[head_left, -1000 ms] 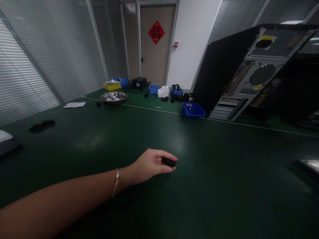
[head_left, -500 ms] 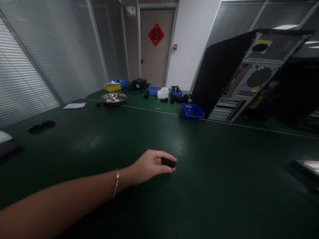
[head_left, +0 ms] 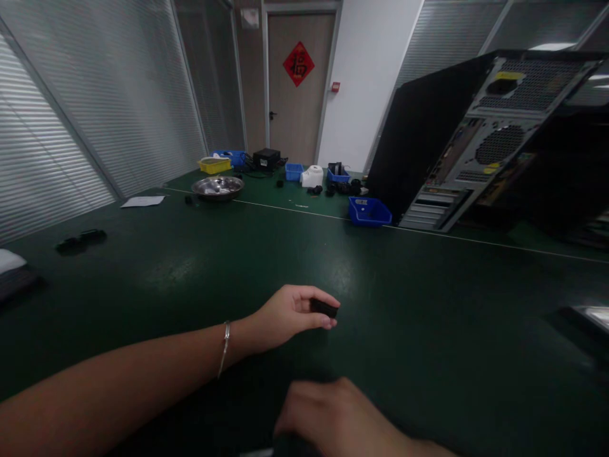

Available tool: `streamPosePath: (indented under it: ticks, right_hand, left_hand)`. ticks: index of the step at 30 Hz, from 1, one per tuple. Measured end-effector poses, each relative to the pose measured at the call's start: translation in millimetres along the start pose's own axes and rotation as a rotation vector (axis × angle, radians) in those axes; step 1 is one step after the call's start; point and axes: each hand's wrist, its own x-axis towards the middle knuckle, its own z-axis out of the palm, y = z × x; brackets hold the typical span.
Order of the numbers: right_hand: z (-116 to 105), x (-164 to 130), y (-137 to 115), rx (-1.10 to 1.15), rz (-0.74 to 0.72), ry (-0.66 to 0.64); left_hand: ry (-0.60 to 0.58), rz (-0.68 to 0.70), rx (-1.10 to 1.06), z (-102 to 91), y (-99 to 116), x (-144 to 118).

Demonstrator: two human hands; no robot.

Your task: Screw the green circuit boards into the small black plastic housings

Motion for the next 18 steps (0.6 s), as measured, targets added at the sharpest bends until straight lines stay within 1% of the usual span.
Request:
streamPosePath:
  ticks: [2, 3, 4, 6, 9, 14, 18]
  right_hand:
    - [-19, -4, 5, 0.157, 0.278, 0.279]
    - [-29, -7, 7, 0.286, 0.361, 0.386]
    - [-38, -11, 9, 0.393, 0.400, 0.443]
    - [-52, -17, 14, 0.444, 0.438, 0.482]
    - [-61, -24, 24, 0.520, 0.498, 0.489]
    - [-58, -27, 41, 0.587, 0.533, 0.516]
    - [-55, -30, 49, 0.593, 0.528, 0.554]
  left_hand:
    - [-0.012, 0.006, -0.017, 0.2, -1, 1]
    - [-0.019, 0.008, -0.026, 0.2, -2, 1]
    - [-0.023, 0.013, -0.038, 0.1, -2, 1]
    - [-0.024, 0.037, -0.079, 0.1, -2, 1]
    - [-0.033, 0.062, -0.141, 0.1, -2, 1]
    - [-0.045, 0.055, -0.117, 2.7, 0, 0]
    - [-0.045, 0.040, -0.099, 5.9, 4, 0]
